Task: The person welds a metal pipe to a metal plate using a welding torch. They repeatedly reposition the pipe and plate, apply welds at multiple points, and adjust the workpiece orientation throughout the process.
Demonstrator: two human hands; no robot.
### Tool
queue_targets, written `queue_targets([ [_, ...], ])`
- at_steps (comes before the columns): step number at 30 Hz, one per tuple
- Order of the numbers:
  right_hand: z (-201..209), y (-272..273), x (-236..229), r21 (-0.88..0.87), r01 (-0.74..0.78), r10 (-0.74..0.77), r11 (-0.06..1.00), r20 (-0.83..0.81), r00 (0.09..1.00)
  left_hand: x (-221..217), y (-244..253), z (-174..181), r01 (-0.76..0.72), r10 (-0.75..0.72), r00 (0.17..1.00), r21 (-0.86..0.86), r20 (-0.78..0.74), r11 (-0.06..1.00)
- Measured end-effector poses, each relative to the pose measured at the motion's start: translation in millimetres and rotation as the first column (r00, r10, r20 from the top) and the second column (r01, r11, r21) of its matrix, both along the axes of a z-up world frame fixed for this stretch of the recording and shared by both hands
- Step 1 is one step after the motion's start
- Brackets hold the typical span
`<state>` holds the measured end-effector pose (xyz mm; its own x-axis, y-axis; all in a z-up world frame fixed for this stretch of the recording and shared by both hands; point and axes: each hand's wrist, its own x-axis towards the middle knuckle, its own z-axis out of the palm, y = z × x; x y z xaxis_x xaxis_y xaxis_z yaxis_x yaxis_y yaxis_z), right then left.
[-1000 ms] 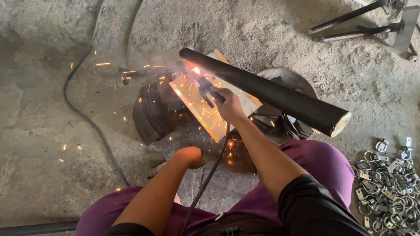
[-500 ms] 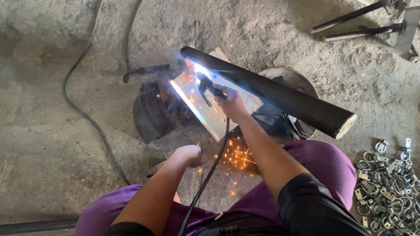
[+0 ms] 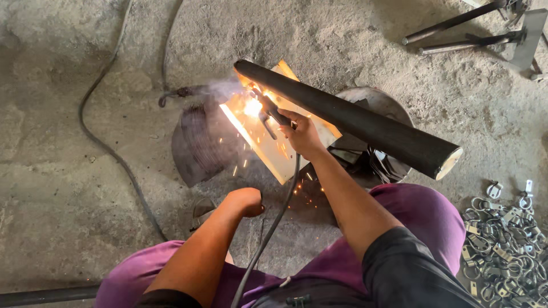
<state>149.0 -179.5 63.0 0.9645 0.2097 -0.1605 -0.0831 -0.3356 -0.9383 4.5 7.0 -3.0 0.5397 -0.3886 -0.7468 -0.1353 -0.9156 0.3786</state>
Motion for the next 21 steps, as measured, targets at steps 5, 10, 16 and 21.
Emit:
queue_targets([
  [5, 2.3, 2.0, 1.4, -0.012, 0.038, -0.039, 0.999, -0.072, 0.997, 1.8, 1.4, -0.2, -0.005, 0.005, 1.000, 0.009, -0.002, 1.000],
  [10, 9.5, 3.0, -0.2, -0.014, 0.022, -0.022, 1.000, -0.014, 1.000, -0.2, 2.4, -2.1, -0.005, 0.005, 1.000, 0.015, -0.009, 1.000],
  [16, 9.8, 1.7, 1.9, 0.030, 0.001, 0.000, 1.000, -0.041, 0.999, 0.6, 2.7, -3.5, -0.012, 0.012, 1.000, 0.018, -0.016, 1.000],
  [21, 5.5, 2.7, 4.0, -0.018, 0.054, -0.056, 0.998, -0.098, 0.994, 0.8, 3.1, -2.3, -0.019, 0.019, 0.999, 0.023, -0.029, 1.000],
])
